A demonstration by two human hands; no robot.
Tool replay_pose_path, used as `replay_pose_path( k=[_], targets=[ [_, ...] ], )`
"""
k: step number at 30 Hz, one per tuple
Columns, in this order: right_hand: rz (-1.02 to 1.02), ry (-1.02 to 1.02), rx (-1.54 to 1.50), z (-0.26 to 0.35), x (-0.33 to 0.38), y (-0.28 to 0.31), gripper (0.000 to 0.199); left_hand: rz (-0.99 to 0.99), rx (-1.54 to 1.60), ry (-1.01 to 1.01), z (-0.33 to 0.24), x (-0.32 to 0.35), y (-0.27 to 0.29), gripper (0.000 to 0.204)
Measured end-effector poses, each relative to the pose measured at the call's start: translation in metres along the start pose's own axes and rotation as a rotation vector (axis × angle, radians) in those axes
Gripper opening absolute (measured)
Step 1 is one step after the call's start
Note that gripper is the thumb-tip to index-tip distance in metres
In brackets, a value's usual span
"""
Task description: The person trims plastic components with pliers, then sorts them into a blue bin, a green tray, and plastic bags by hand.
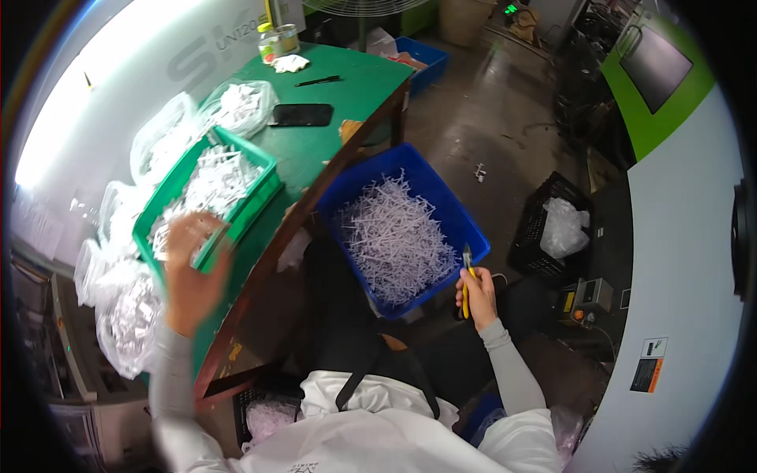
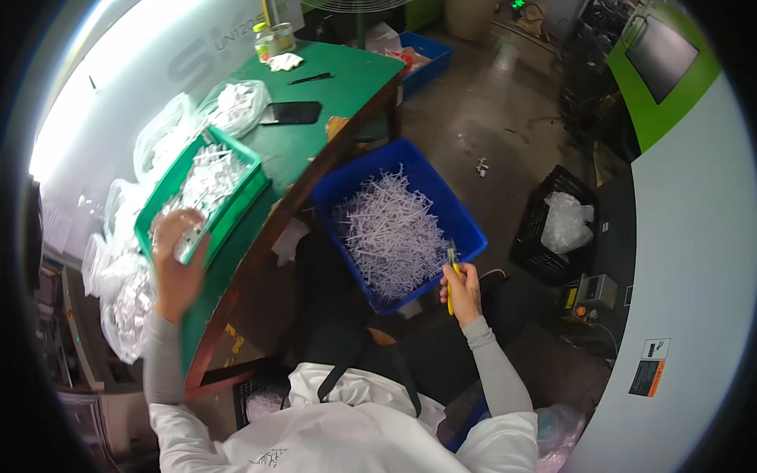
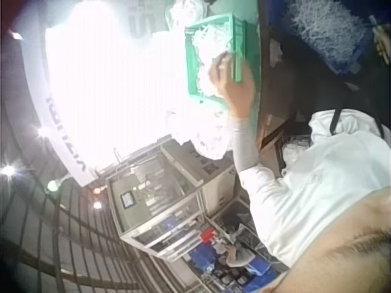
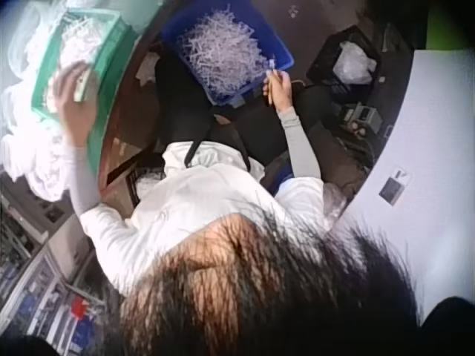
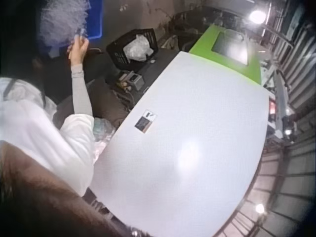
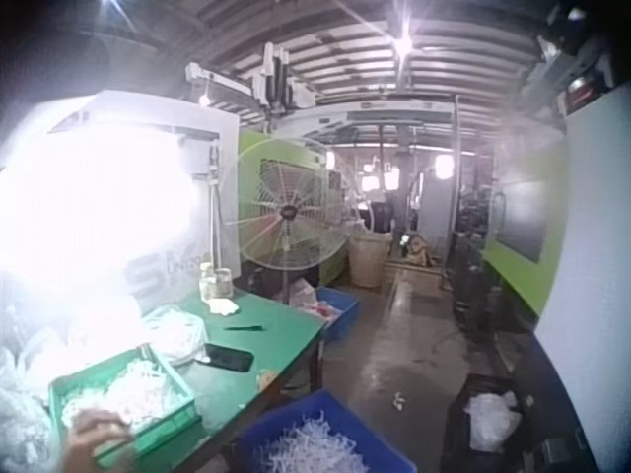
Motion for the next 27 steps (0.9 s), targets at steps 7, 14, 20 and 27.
replay_pose_path(
  k=[7,14,20,27],
  targets=[
    [-0.148,0.0,0.058,0.032,-0.113,0.077,0.02,0.717,0.6,0.036,-0.114,0.056,-0.322,0.024],
    [-0.228,-0.197,0.515,-0.059,-0.37,0.188,0.038,1.001,0.39,-0.048,-0.157,0.093,-0.537,0.029],
    [-0.466,-0.32,1.128,-0.105,-0.546,0.26,0.052,0.932,0.289,0.065,-0.129,0.083,-0.622,0.025],
    [-0.486,-0.548,1.294,-0.14,-0.674,0.29,0.061,1.099,0.168,0.174,-0.127,0.094,-0.647,0.011]
  ],
)
Point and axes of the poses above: each hand's wrist, its own x-axis away from the middle knuckle, its own y-axis out of the back of the hand, z = x × y, the point moved 9 cm from there along -x, towards the middle knuckle, and after that the axes turned 12 degrees about -x, right-handed, at the moved point
